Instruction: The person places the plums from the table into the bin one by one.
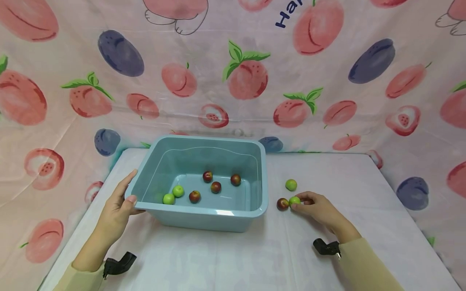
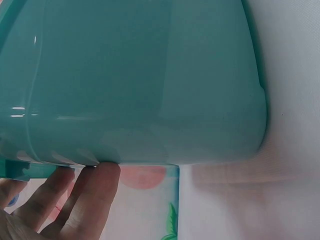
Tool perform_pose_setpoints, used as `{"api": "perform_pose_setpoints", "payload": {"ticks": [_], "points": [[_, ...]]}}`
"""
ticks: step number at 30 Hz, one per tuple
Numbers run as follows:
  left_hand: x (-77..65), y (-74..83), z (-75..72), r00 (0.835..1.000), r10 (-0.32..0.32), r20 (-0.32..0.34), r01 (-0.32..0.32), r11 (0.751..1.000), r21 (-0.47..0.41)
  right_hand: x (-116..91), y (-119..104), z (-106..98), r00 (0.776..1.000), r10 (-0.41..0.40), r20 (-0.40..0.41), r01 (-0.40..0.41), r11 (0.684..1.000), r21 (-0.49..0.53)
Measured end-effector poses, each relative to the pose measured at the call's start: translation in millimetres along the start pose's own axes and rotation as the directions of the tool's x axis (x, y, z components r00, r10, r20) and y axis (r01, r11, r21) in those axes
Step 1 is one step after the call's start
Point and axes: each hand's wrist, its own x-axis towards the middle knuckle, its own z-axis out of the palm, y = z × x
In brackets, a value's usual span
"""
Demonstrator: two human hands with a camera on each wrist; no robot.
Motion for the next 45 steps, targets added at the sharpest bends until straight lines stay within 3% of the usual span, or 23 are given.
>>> {"api": "perform_pose_setpoints", "payload": {"ticks": [21,35,45], "points": [[-0.1,-1.2,2.2,1.0,0.0,-0.01,0.0,1.0,-0.001,-0.8,-5.8,-16.7,1.0,0.005,0.02,-0.006,0.999,0.05],[-2.0,-2.7,1.7,1.0,-0.006,-0.016,0.006,1.0,0.003,-8.5,-30.5,-27.0,0.995,-0.081,-0.052,0.085,0.994,0.068],[-2.1,-4.1,1.9,1.0,-0.006,-0.017,0.006,1.0,-0.001,-12.8,-56.3,-30.3,0.987,-0.075,-0.144,0.084,0.995,0.058]]}}
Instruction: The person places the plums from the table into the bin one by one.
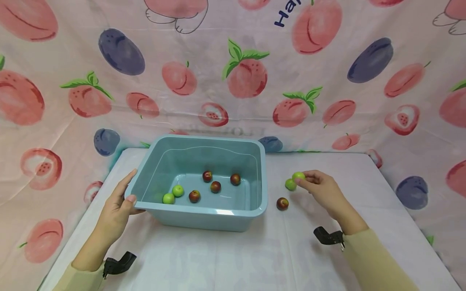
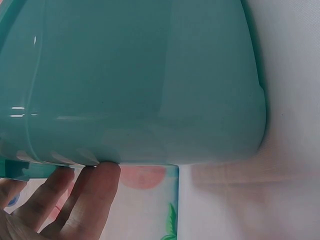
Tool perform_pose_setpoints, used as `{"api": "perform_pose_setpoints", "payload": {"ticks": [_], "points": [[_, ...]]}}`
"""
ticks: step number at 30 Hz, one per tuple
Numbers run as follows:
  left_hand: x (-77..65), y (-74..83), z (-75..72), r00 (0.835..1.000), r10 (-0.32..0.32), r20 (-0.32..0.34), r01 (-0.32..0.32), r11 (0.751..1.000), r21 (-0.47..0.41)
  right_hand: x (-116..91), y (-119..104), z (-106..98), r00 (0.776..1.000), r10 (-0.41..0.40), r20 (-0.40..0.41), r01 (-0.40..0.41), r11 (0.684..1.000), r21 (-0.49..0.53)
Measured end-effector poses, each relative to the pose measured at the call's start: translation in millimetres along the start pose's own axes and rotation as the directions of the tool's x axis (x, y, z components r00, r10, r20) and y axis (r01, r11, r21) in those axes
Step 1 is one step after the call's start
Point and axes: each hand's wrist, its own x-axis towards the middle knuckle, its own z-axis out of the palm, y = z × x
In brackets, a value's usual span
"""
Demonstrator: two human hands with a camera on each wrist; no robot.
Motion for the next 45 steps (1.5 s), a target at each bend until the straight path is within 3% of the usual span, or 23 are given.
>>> {"api": "perform_pose_setpoints", "payload": {"ticks": [5,22,45], "points": [[0.1,0.6,0.3,1.0,0.001,-0.001,-0.001,1.0,0.002,-1.7,-14.5,-1.3,0.998,-0.05,-0.039,0.05,0.999,0.008],[0.0,3.5,0.2,1.0,-0.001,0.001,0.001,1.0,0.005,0.9,-58.5,-6.6,0.991,-0.133,-0.029,0.134,0.99,0.044],[0.6,2.9,0.2,1.0,-0.004,0.006,0.004,1.0,-0.004,7.2,-109.2,8.9,0.973,-0.222,-0.054,0.229,0.955,0.19]]}}
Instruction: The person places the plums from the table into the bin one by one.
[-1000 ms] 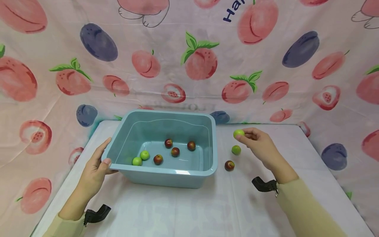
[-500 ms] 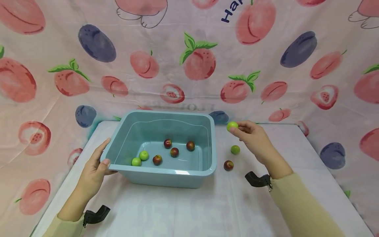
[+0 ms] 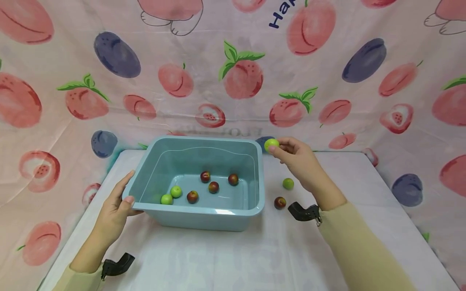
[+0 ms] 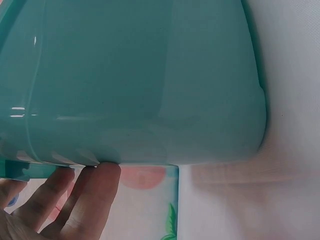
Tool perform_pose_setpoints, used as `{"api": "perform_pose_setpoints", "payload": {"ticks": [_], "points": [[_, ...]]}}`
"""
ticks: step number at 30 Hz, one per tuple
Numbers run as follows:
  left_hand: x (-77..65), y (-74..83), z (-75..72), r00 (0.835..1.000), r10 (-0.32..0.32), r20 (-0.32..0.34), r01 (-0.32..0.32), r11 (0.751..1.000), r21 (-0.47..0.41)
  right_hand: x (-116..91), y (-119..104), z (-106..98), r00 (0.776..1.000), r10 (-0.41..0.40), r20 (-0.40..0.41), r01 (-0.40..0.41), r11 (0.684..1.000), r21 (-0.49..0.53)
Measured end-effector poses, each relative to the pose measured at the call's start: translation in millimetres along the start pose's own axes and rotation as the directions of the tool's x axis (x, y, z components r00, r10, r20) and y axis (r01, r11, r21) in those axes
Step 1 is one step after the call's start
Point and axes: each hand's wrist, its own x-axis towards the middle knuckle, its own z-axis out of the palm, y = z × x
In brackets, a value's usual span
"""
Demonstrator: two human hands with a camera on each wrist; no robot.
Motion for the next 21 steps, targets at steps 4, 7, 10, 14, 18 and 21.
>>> {"api": "perform_pose_setpoints", "payload": {"ticks": [4,7,10,14,18,21], "points": [[-0.1,-0.2,-0.3,1.0,-0.002,-0.002,0.002,1.0,0.003,2.6,-9.1,6.7,1.0,0.007,0.004,-0.007,1.0,0.0],[0.0,0.1,-0.4,1.0,0.0,-0.001,0.0,1.0,0.008,5.3,-16.3,10.5,1.0,0.008,0.012,-0.008,1.0,-0.001],[0.1,-0.1,-0.6,1.0,0.005,-0.002,-0.005,1.0,0.008,8.1,-24.0,13.6,1.0,-0.006,0.022,0.006,1.0,-0.018],[0.3,-0.5,-0.8,1.0,0.011,0.002,-0.011,1.0,0.0,12.2,-32.9,18.9,0.999,-0.026,0.033,0.027,0.999,-0.029],[0.4,-0.7,-0.7,1.0,0.019,0.014,-0.019,1.0,0.0,17.0,-39.3,24.0,0.996,-0.055,0.064,0.055,0.998,-0.012],[0.4,-1.2,-0.5,1.0,0.019,0.016,-0.019,1.0,-0.001,20.1,-42.8,27.4,0.994,-0.071,0.087,0.071,0.997,0.003]]}}
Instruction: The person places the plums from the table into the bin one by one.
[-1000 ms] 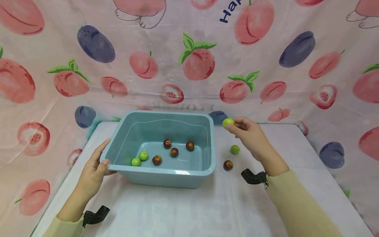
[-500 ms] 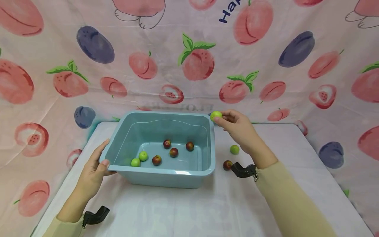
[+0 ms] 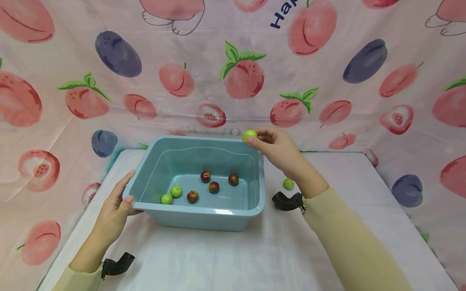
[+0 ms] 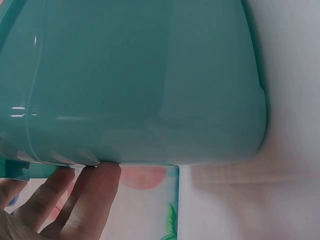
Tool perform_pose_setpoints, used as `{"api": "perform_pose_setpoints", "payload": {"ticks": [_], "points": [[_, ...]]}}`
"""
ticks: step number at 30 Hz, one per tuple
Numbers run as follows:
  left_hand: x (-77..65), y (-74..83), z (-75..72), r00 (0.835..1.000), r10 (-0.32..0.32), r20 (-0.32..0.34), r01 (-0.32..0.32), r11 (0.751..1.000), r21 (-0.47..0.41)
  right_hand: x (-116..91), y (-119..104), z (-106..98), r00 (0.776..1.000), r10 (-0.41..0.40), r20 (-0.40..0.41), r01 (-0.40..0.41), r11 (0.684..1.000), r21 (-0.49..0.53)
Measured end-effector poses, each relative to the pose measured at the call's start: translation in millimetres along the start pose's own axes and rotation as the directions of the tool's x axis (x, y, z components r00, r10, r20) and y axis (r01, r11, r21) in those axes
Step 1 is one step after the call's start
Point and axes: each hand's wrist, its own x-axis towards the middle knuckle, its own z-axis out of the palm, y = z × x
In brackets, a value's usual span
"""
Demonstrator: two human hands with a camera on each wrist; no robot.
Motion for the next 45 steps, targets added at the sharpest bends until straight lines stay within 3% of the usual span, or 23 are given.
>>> {"api": "perform_pose_setpoints", "payload": {"ticks": [7,18,22,33,45], "points": [[-0.4,-0.8,-0.3,1.0,-0.012,-0.012,0.012,1.0,-0.006,9.7,-3.4,11.3,0.998,-0.005,0.06,0.006,1.0,-0.004],[-0.6,-2.1,-0.6,1.0,-0.007,-0.01,0.007,1.0,0.009,29.4,-10.2,38.4,0.985,0.022,0.173,-0.006,0.996,-0.092],[-0.6,-2.8,-0.5,1.0,-0.001,-0.006,0.001,1.0,0.017,35.2,-12.2,46.9,0.973,0.023,0.23,0.001,0.995,-0.105],[-0.3,-3.3,-0.3,1.0,-0.015,-0.014,0.015,1.0,0.019,50.6,-8.1,69.3,0.946,0.072,0.315,0.018,0.962,-0.273],[0.5,-1.6,-1.1,1.0,-0.021,-0.018,0.022,1.0,0.022,52.1,-0.3,83.3,0.896,0.18,0.405,-0.069,0.959,-0.274]]}}
